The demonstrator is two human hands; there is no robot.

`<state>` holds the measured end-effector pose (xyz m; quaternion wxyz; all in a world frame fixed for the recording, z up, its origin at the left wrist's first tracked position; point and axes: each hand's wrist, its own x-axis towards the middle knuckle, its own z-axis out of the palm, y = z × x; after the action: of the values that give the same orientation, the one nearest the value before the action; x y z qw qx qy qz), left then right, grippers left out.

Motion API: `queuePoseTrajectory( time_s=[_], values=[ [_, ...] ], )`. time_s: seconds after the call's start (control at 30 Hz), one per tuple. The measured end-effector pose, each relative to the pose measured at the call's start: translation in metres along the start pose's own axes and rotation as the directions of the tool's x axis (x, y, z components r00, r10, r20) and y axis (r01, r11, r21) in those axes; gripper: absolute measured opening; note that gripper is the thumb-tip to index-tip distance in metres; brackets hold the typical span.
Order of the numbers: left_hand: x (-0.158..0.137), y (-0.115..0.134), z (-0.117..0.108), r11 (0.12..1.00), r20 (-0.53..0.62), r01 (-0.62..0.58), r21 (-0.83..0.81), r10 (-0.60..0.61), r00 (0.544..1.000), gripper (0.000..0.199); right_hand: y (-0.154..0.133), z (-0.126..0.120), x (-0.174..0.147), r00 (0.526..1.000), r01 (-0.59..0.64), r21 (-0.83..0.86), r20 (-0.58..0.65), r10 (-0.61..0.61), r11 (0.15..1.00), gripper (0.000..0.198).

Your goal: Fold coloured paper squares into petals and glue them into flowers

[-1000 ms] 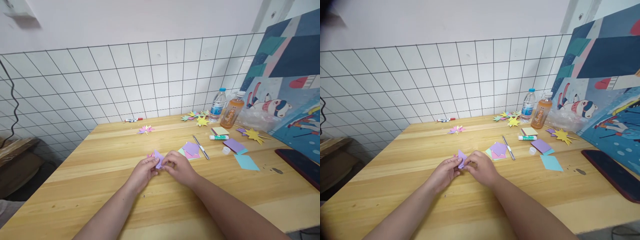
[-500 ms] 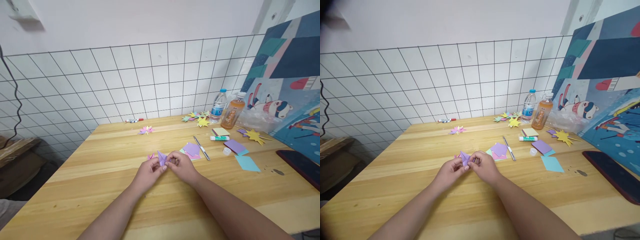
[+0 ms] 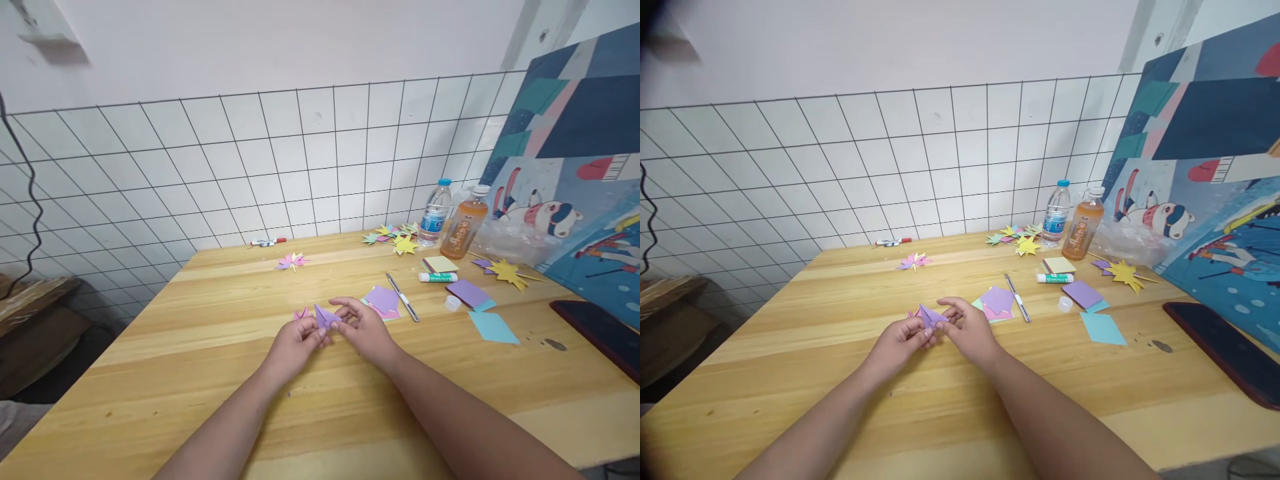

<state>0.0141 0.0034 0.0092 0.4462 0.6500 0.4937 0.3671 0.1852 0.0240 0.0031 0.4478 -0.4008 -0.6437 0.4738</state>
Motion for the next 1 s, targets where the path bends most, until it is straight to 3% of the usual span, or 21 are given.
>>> queuePoseTrajectory(
  time_s=[0.33, 0.5, 0.63, 0.77, 0.9, 1.0],
  values=[
    [-0.0007, -0.0042, 0.0014, 0.998, -0.027, 0.034, 0.045, -0.032, 0.999, 0.024, 0.0026, 0.0017, 0.0003, 1.0, 0.003, -0.046, -0.02, -0.004, 0.999, 0.033],
    [-0.0003, -0.0001, -0.0016, 0.999, -0.039, 0.022, 0.04, -0.021, 0.999, 0.027, 0.0048, -0.0003, 0.0001, 1.0, 0.011, -0.067, -0.004, -0.011, 0.998, 0.046],
    [-0.0001, 0.0009, -0.0007, 0.998, -0.022, 0.018, 0.059, -0.016, 1.0, 0.027, 0.0036, 0.0003, -0.0001, 1.0, 0.011, -0.151, 0.005, -0.01, 0.988, 0.016],
    [-0.0002, -0.0014, 0.0, 0.994, -0.026, 0.0, 0.109, 0.003, 1.0, 0.026, 0.0005, -0.0001, 0.0015, 1.0, -0.008, -0.066, -0.001, 0.007, 0.998, 0.009],
    [-0.0003, -0.0023, -0.0021, 0.982, -0.057, 0.003, 0.187, 0.007, 0.998, 0.026, 0.0006, -0.0037, 0.0021, 0.991, -0.128, 0.073, 0.04, 0.126, 0.989, 0.018],
    [-0.0003, -0.001, -0.0042, 0.982, -0.047, 0.008, 0.19, 0.001, 0.999, 0.026, 0.0022, -0.006, 0.0014, 0.985, -0.172, 0.086, 0.045, 0.168, 0.981, 0.023]
  ],
)
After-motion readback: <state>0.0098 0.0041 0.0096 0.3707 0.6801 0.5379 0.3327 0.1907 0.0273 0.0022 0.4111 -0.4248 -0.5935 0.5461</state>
